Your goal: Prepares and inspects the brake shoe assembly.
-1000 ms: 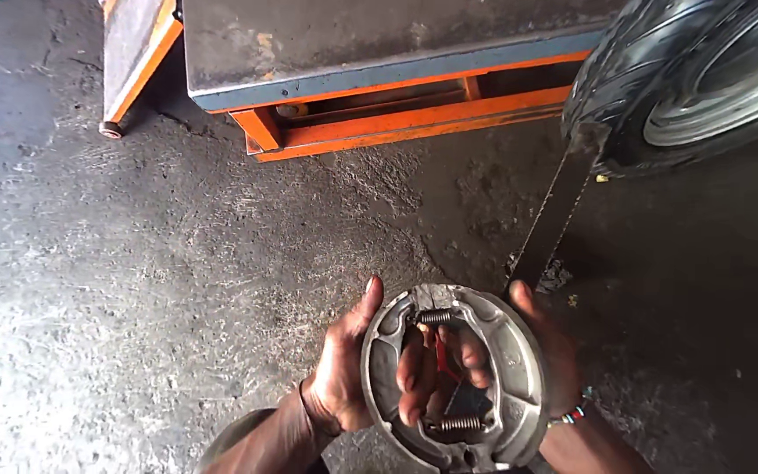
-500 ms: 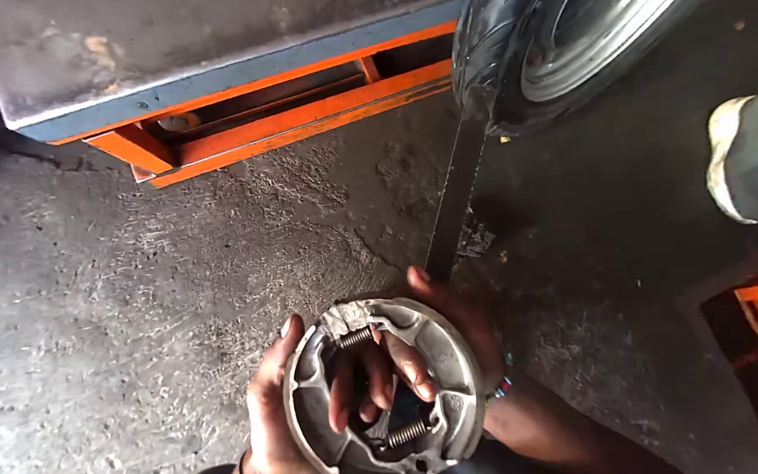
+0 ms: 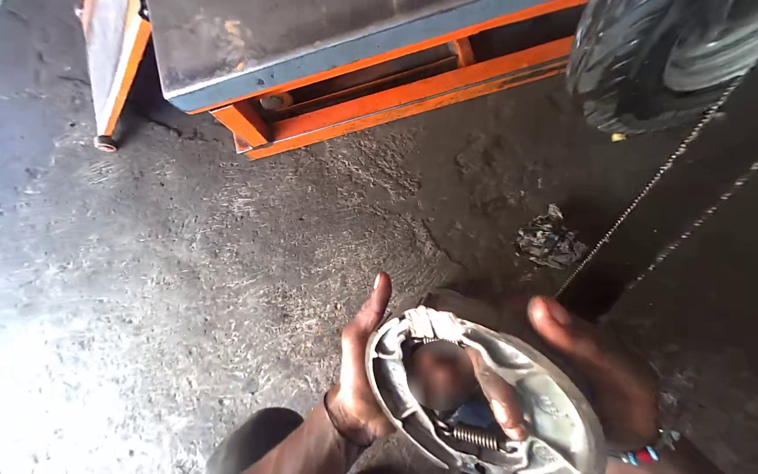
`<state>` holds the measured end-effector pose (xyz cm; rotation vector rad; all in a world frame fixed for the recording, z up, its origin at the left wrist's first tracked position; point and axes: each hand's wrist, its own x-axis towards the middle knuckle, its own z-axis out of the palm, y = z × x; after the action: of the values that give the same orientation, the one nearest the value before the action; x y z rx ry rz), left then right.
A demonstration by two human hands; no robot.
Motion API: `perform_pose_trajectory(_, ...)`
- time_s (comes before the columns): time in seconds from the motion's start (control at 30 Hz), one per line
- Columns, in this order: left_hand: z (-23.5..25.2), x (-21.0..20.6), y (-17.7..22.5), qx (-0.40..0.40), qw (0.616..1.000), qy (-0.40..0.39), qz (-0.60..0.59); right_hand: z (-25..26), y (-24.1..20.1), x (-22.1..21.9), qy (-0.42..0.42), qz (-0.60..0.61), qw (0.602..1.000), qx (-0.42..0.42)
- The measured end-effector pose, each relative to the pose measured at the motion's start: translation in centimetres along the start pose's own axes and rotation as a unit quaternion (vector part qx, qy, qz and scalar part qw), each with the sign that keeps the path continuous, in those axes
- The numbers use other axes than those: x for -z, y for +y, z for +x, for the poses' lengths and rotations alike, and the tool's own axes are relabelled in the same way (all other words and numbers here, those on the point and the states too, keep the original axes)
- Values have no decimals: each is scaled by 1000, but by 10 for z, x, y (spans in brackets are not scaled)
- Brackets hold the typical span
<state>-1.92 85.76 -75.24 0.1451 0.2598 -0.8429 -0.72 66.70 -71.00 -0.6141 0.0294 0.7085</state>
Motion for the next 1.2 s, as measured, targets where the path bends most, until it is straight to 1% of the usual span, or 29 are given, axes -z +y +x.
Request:
perform_pose_trajectory(0.1, 1, 1, 0, 8, 1000, -8, -6, -2, 0, 2, -18, -29, 999, 36)
perform_pose_trajectory(0.17, 1, 2, 1, 1, 1000, -20, -7, 0, -1, 4, -21, -26, 999, 41)
perform_pose_trajectory(0.23, 3, 3, 2, -9, 999, -33, -6, 1, 0, 7, -29, 14, 999, 25)
perform_pose_trajectory(0.33, 3, 2, 4, -8, 999, -31, -7, -2, -1, 12, -55, 110, 992, -25)
perform_pose_trajectory(0.5, 0, 3, 4, 13, 997, -80, -2, -4, 6, 18, -52, 146, 987, -39)
perform_pose_trajectory(0.57, -1, 2, 3, 13, 995, -94, 2, -4, 13, 25, -61, 173, 981, -69)
perform_pose_trajectory(0.7, -2, -3, 0, -1, 997, -78, 22, -6, 18, 28, -44, 224, 971, -76)
perform_pose_trajectory(0.9, -4, -12, 0, 26, 995, -98, -20, -6, 22, 33, -47, 201, 975, -77)
perform_pose_trajectory(1.07, -3, -17, -1, -3, 996, -84, -14, -3, 23, 37, -32, 185, 980, -61)
perform_pose_trajectory(1.2, -5, -18, -4, -27, 997, -63, -30, 0, 18, 28, -8, 182, 983, -24)
